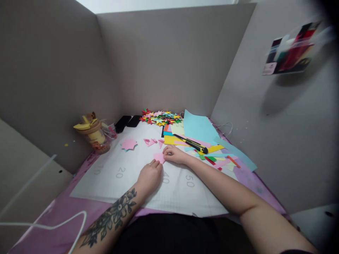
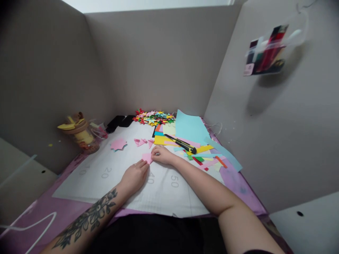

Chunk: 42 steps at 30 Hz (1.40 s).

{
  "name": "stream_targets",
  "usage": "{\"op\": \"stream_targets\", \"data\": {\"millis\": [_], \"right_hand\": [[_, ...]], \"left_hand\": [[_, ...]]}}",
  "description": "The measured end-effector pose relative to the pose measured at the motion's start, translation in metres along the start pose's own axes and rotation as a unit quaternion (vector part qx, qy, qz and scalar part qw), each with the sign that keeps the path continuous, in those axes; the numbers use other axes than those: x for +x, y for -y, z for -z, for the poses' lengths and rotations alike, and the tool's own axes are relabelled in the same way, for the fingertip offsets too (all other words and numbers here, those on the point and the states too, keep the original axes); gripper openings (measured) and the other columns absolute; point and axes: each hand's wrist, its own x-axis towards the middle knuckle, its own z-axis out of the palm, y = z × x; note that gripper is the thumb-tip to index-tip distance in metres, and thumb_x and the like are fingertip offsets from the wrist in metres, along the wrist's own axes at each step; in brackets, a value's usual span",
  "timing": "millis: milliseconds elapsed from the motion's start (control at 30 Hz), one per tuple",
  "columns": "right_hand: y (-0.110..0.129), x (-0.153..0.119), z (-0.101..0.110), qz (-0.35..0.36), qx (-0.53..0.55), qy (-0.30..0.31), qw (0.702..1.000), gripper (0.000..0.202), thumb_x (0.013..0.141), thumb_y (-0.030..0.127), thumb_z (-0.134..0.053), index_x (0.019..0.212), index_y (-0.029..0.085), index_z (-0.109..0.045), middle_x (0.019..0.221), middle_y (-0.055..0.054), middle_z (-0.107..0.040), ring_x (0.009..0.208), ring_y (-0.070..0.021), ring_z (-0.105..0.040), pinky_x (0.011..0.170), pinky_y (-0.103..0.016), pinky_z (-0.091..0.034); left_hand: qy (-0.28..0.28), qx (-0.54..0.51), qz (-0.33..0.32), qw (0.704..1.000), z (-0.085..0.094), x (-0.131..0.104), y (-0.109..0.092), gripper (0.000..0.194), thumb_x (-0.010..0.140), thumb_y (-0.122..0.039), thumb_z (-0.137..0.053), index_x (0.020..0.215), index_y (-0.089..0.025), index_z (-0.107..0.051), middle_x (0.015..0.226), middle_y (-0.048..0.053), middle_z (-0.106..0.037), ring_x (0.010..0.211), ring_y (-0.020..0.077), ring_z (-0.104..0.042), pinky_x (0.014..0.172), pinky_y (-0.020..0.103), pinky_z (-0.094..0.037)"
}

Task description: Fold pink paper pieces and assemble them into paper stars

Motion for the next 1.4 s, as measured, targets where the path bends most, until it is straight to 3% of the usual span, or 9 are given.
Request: {"op": "stream_targets", "data": {"millis": [300, 433, 600, 967, 1133, 1300, 1400], "right_hand": [[0.003, 0.007, -0.012, -0.066, -0.063, -0.032, 0.995, 0.01, 0.068, 0.015, -0.065, 0.059, 0.017, -0.062, 0.08, -0.002, -0.06, 0.08, -0.0149, -0.051, 0.079, -0.029, -0.037], [0.005, 0.007, -0.014, -0.072, -0.084, -0.041, 0.993, 0.009, 0.068, 0.015, -0.064, 0.059, 0.017, -0.061, 0.079, -0.002, -0.059, 0.079, -0.0144, -0.05, 0.077, -0.028, -0.037], [0.008, 0.006, -0.015, -0.069, -0.093, -0.041, 0.992, 0.009, 0.068, 0.016, -0.063, 0.059, 0.017, -0.061, 0.08, -0.002, -0.059, 0.08, -0.0149, -0.049, 0.076, -0.027, -0.037], [0.009, 0.006, -0.018, -0.078, -0.127, -0.042, 0.988, 0.007, 0.07, 0.02, -0.063, 0.063, 0.018, -0.061, 0.083, -0.002, -0.057, 0.084, -0.0168, -0.048, 0.077, -0.029, -0.035], [0.012, 0.0, -0.017, -0.081, -0.152, -0.046, 0.984, 0.018, 0.066, 0.031, -0.069, 0.075, 0.02, -0.059, 0.092, -0.003, -0.055, 0.092, -0.0203, -0.045, 0.08, -0.032, -0.034], [0.007, -0.008, -0.008, -0.159, -0.197, -0.102, 0.962, 0.024, 0.068, 0.034, -0.067, 0.082, 0.02, -0.055, 0.093, -0.005, -0.053, 0.095, -0.0237, -0.043, 0.081, -0.037, -0.035], [0.005, -0.012, -0.004, -0.125, -0.202, -0.151, 0.96, 0.014, 0.072, 0.024, -0.063, 0.082, 0.019, -0.055, 0.092, -0.006, -0.053, 0.094, -0.0226, -0.045, 0.082, -0.037, -0.037]], "left_hand": [[0.055, 0.025, 0.031, 0.998, 0.011, 0.001, -0.005, 0.024, 0.086, -0.014, -0.038, 0.097, -0.014, -0.06, 0.092, 0.009, -0.059, 0.09, 0.0209, -0.053, 0.079, 0.032, -0.041], [0.054, 0.03, 0.041, 0.997, 0.009, 0.001, -0.006, 0.023, 0.085, -0.013, -0.038, 0.096, -0.013, -0.058, 0.09, 0.01, -0.059, 0.087, 0.0211, -0.052, 0.077, 0.032, -0.041], [0.041, 0.04, 0.041, 0.997, 0.006, 0.001, -0.005, 0.028, 0.085, -0.014, -0.039, 0.109, -0.015, -0.054, 0.088, 0.009, -0.057, 0.085, 0.0216, -0.051, 0.074, 0.033, -0.041], [0.059, 0.046, 0.037, 0.997, 0.007, 0.003, -0.007, 0.024, 0.083, -0.012, -0.04, 0.098, -0.015, -0.058, 0.089, 0.01, -0.055, 0.086, 0.0214, -0.05, 0.074, 0.033, -0.039], [0.069, 0.061, 0.041, 0.995, 0.006, 0.004, -0.007, 0.028, 0.081, -0.01, -0.04, 0.104, -0.014, -0.055, 0.092, 0.01, -0.055, 0.087, 0.0218, -0.05, 0.074, 0.033, -0.04], [0.067, 0.064, 0.035, 0.995, 0.009, 0.003, -0.007, 0.024, 0.082, -0.011, -0.041, 0.1, -0.015, -0.056, 0.092, 0.01, -0.054, 0.088, 0.0217, -0.05, 0.074, 0.032, -0.04], [0.07, 0.064, 0.043, 0.995, 0.011, 0.003, -0.008, 0.022, 0.082, -0.011, -0.042, 0.098, -0.015, -0.057, 0.091, 0.009, -0.054, 0.087, 0.021, -0.049, 0.075, 0.032, -0.04]]}}
